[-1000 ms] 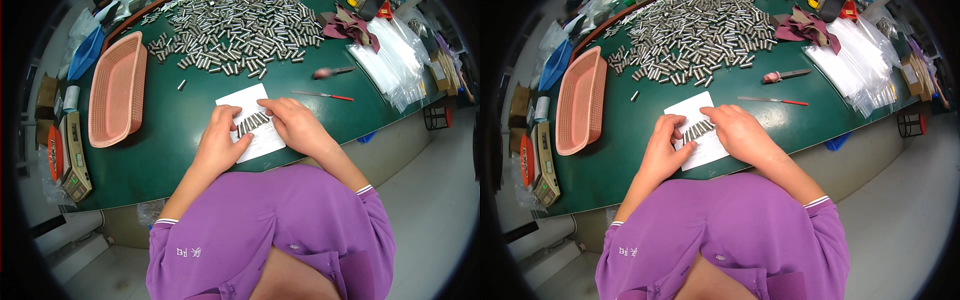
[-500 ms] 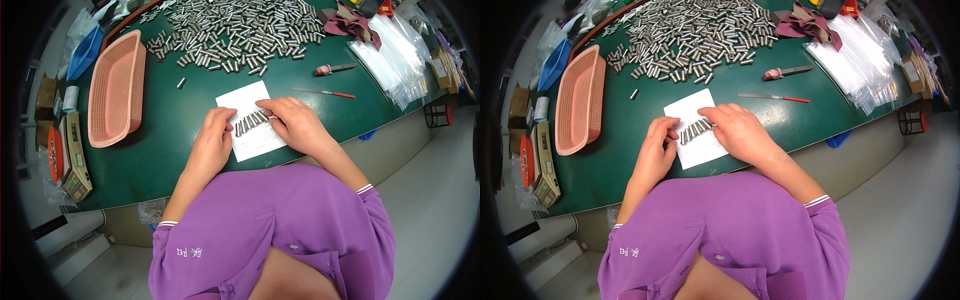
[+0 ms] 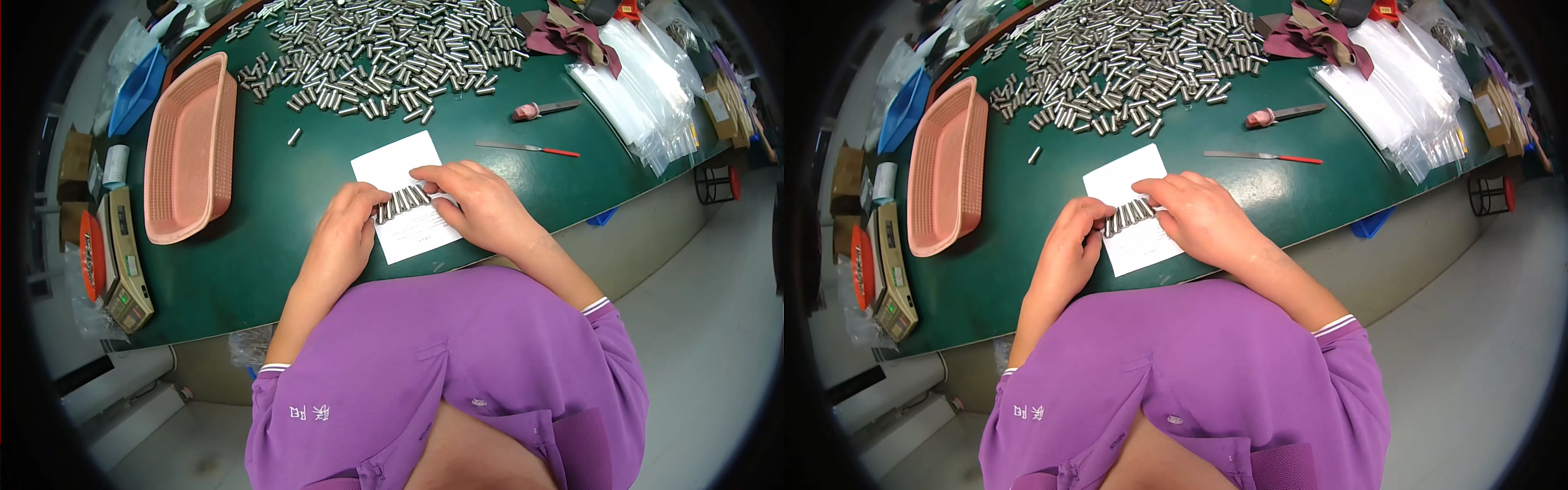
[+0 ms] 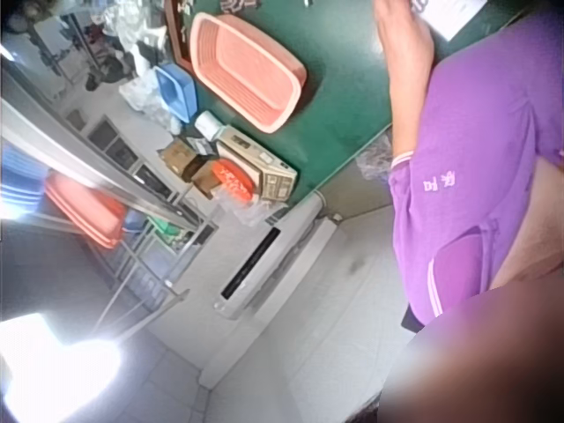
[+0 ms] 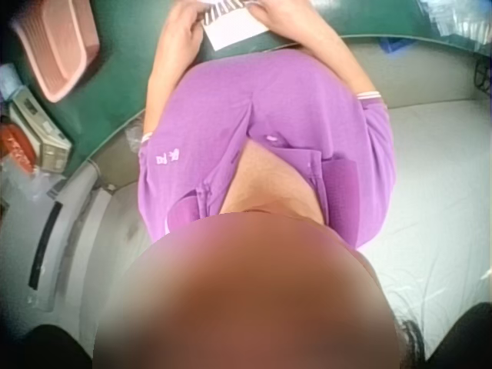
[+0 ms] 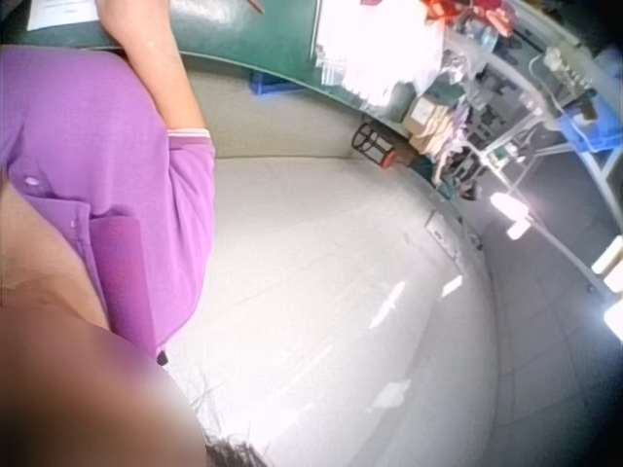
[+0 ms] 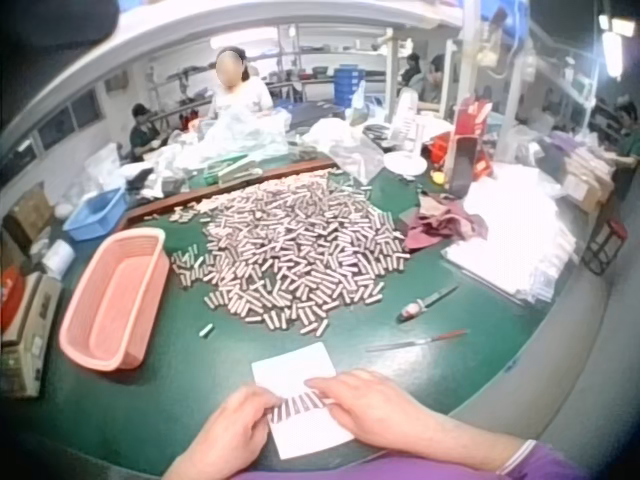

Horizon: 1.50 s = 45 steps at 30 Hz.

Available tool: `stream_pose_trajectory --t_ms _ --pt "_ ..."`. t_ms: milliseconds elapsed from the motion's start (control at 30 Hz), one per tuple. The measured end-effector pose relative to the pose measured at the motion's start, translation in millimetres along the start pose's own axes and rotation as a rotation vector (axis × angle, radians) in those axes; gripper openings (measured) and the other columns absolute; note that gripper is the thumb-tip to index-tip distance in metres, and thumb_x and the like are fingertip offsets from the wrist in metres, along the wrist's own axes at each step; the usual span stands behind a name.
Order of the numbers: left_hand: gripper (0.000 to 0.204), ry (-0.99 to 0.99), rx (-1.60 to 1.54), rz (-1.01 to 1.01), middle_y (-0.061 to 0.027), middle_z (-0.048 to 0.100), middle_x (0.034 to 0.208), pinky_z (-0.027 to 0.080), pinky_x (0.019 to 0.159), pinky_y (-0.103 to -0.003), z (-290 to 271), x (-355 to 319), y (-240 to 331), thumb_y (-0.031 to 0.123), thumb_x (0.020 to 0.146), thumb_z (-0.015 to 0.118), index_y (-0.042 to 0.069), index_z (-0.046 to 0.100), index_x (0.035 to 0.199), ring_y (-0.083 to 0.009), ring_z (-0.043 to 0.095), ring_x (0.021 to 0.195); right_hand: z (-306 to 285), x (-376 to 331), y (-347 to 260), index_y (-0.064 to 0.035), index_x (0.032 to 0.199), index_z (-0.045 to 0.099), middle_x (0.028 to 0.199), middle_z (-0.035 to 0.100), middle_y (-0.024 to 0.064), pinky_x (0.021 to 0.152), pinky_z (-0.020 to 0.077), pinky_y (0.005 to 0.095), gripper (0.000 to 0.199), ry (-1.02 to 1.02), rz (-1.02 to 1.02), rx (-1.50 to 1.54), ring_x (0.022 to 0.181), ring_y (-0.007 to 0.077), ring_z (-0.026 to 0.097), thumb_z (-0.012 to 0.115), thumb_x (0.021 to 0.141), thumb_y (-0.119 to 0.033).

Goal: The person sorts small cylindrical metal parts from a large pile on a green workbench. They pick up the parts by hand, align them in rows on a white paper sheet, and occasionally use a metal file to smooth the edges of the parts. The person continues this repetitive sorting and filing process throughout the clip.

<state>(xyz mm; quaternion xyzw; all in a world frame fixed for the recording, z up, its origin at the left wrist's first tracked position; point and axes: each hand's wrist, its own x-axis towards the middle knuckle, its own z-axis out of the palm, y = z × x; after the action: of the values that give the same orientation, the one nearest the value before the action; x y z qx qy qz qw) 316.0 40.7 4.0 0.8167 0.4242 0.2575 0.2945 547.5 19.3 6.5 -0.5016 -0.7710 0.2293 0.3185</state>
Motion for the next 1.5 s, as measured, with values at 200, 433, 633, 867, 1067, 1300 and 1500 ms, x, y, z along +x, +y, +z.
stream_pose_trajectory --t_ms 200,433,633,867,1067,1300,1500 --pt "0.033 -0.028 0.047 0.022 -0.0114 0.060 0.104 0.053 0.076 -0.035 -1 4 8 -0.014 0.078 0.061 0.001 0.062 0.107 -0.0250 0.063 0.086 -2 4 4 -0.0097 0.120 0.062 0.097 0.068 0.0074 0.086 0.0501 0.0420 0.041 -0.008 -0.003 0.007 0.095 0.0299 0.062 0.062 0.080 0.001" --pt "0.045 -0.062 0.108 0.070 -0.0115 0.058 0.120 0.050 0.091 -0.038 1 9 12 -0.009 0.076 0.068 0.005 0.061 0.118 -0.0307 0.058 0.109 -6 16 14 -0.0096 0.119 0.063 0.095 0.069 0.0076 0.086 0.0513 0.0420 0.040 -0.040 0.009 0.044 0.095 0.0299 0.064 0.061 0.081 0.000" --pt "0.067 -0.059 0.141 0.126 -0.0150 0.053 0.134 0.041 0.106 -0.043 7 17 10 -0.001 0.074 0.073 0.003 0.049 0.136 -0.0357 0.050 0.124 -7 28 22 -0.0076 0.118 0.063 0.096 0.070 0.0085 0.088 0.0512 0.0426 0.037 -0.041 -0.002 0.078 0.097 0.0303 0.065 0.058 0.083 0.001" --pt "0.079 -0.093 0.085 0.109 -0.0146 0.054 0.133 0.034 0.110 -0.046 12 29 8 0.001 0.076 0.068 0.000 0.034 0.147 -0.0343 0.045 0.130 -4 33 29 -0.0050 0.119 0.062 0.101 0.069 0.0130 0.091 0.0498 0.0443 0.039 0.024 -0.006 0.088 0.100 0.0329 0.063 0.053 0.082 0.004" --pt "0.083 -0.071 0.091 0.124 -0.0139 0.055 0.132 0.032 0.111 -0.046 19 38 3 0.000 0.075 0.067 0.000 0.030 0.149 -0.0337 0.044 0.130 -6 36 29 -0.0050 0.119 0.063 0.103 0.068 0.0136 0.092 0.0490 0.0438 0.040 0.048 0.024 0.039 0.102 0.0331 0.062 0.054 0.081 0.005" --pt "0.085 0.003 0.059 0.126 -0.0144 0.058 0.126 0.036 0.109 -0.045 21 37 -11 0.000 0.074 0.069 0.001 0.030 0.150 -0.0324 0.050 0.123 -8 43 34 -0.0059 0.122 0.062 0.102 0.069 0.0091 0.092 0.0498 0.0392 0.043 0.051 0.080 0.000 0.098 0.0252 0.064 0.056 0.082 0.006" --pt "0.082 0.004 0.012 0.147 -0.0131 0.061 0.116 0.038 0.106 -0.043 17 33 -15 -0.002 0.075 0.070 0.000 0.034 0.148 -0.0310 0.053 0.118 -9 43 29 -0.0054 0.120 0.063 0.100 0.069 0.0101 0.090 0.0505 0.0399 0.041 0.042 0.103 0.025 0.097 0.0273 0.064 0.056 0.081 0.005"
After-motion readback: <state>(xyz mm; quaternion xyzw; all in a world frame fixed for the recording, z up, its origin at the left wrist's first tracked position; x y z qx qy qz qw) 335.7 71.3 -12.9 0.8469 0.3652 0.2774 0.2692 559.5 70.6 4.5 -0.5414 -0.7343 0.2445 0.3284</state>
